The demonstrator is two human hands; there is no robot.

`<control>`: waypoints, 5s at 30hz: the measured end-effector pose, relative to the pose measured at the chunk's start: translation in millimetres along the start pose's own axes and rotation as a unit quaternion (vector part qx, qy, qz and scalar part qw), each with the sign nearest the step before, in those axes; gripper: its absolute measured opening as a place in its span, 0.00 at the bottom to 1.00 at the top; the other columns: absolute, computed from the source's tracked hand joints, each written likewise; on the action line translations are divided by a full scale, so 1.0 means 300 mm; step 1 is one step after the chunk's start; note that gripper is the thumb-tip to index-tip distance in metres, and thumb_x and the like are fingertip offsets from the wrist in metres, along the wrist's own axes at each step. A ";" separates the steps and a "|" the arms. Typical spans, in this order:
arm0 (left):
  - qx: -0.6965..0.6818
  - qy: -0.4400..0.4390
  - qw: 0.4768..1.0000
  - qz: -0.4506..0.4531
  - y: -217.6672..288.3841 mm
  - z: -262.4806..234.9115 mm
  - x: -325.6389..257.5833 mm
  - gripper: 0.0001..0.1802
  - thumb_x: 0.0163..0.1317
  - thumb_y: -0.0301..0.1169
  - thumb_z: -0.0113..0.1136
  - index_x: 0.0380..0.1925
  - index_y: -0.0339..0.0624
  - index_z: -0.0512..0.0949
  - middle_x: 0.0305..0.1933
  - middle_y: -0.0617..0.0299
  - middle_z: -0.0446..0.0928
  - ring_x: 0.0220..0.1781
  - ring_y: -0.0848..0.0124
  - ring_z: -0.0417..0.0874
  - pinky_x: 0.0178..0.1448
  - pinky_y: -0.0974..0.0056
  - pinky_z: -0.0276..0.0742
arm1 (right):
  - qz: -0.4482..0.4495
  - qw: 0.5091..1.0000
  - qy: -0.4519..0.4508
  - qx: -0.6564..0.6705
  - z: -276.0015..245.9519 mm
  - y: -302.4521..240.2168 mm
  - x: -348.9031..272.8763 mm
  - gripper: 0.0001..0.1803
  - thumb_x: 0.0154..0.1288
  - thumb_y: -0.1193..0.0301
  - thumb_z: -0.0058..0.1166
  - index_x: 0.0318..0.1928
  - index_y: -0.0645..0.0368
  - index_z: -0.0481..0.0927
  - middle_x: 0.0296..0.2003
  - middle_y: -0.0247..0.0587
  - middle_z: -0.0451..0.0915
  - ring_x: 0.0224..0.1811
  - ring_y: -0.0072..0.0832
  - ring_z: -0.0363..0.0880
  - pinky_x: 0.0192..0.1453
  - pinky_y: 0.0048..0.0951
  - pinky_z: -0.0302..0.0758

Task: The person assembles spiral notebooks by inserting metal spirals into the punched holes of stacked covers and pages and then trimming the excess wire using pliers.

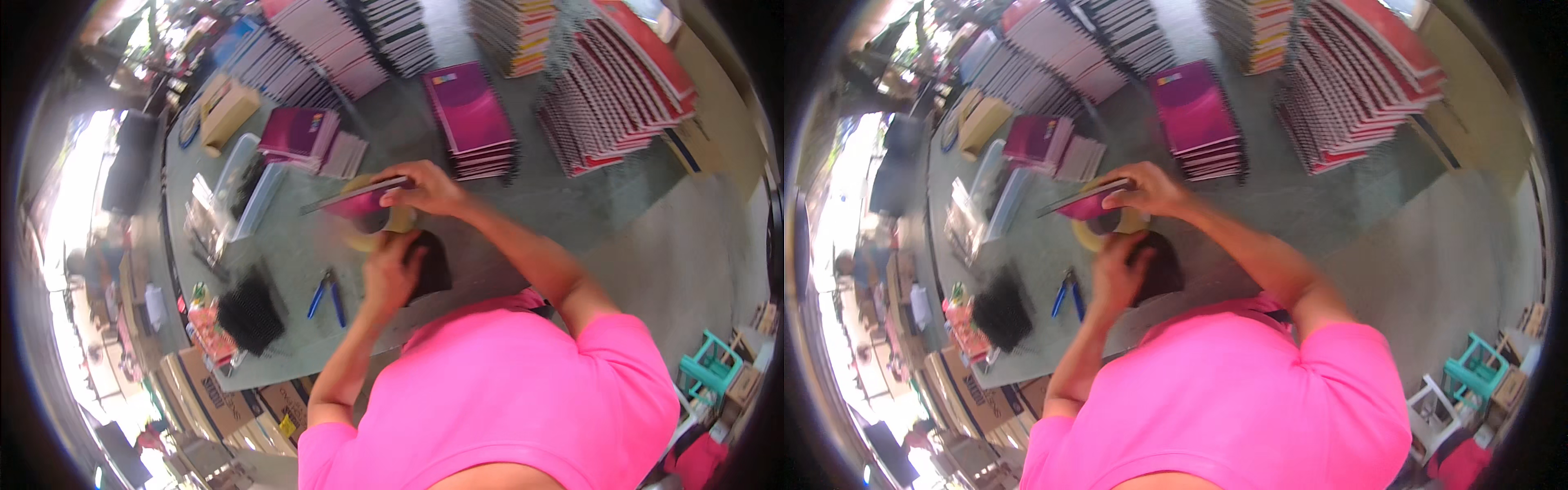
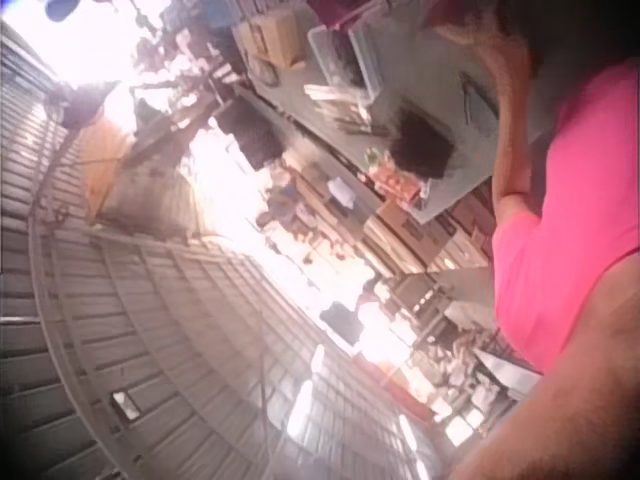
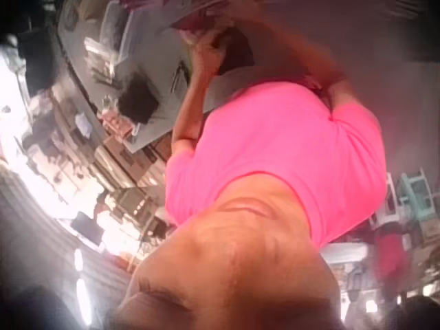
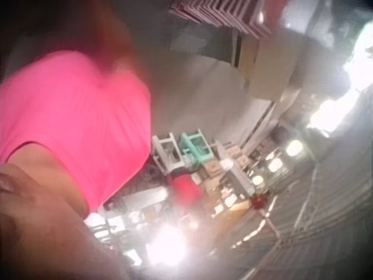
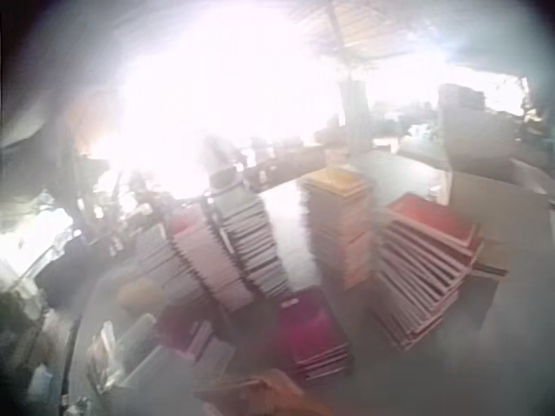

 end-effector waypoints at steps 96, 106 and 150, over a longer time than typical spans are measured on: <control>0.341 0.050 0.922 0.178 -0.321 -0.412 0.452 0.16 0.50 0.24 0.53 0.42 0.40 0.77 0.40 0.59 0.79 0.47 0.63 0.77 0.51 0.58 0.69 | -0.109 0.778 0.187 -0.589 -0.154 -0.365 -0.185 0.28 0.53 0.67 0.62 0.55 0.57 0.74 0.57 0.46 0.71 0.60 0.41 0.68 0.63 0.42 0.64; 0.152 -0.036 0.987 0.024 -0.115 -0.252 0.203 0.19 0.49 0.20 0.61 0.45 0.40 0.77 0.41 0.57 0.79 0.45 0.65 0.79 0.49 0.62 0.72 | -0.049 0.996 0.026 -0.076 0.055 0.017 0.070 0.17 0.55 0.79 0.60 0.47 0.64 0.77 0.34 0.40 0.83 0.38 0.23 0.80 0.44 0.23 0.74; 0.333 0.129 0.841 -0.406 -0.645 -0.335 -0.405 0.12 0.60 0.35 0.57 0.36 0.39 0.70 0.38 0.53 0.74 0.43 0.54 0.77 0.43 0.54 0.75 | -0.194 0.858 -0.016 -0.475 0.217 -0.124 0.071 0.10 0.50 0.70 0.58 0.35 0.56 0.78 0.33 0.39 0.80 0.38 0.39 0.78 0.41 0.38 0.73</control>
Point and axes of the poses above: each hand's wrist, its own x-axis towards the middle knuckle, its own z-axis out of the palm, y = z × x, the point moved 1 cm from there along x, towards the middle knuckle
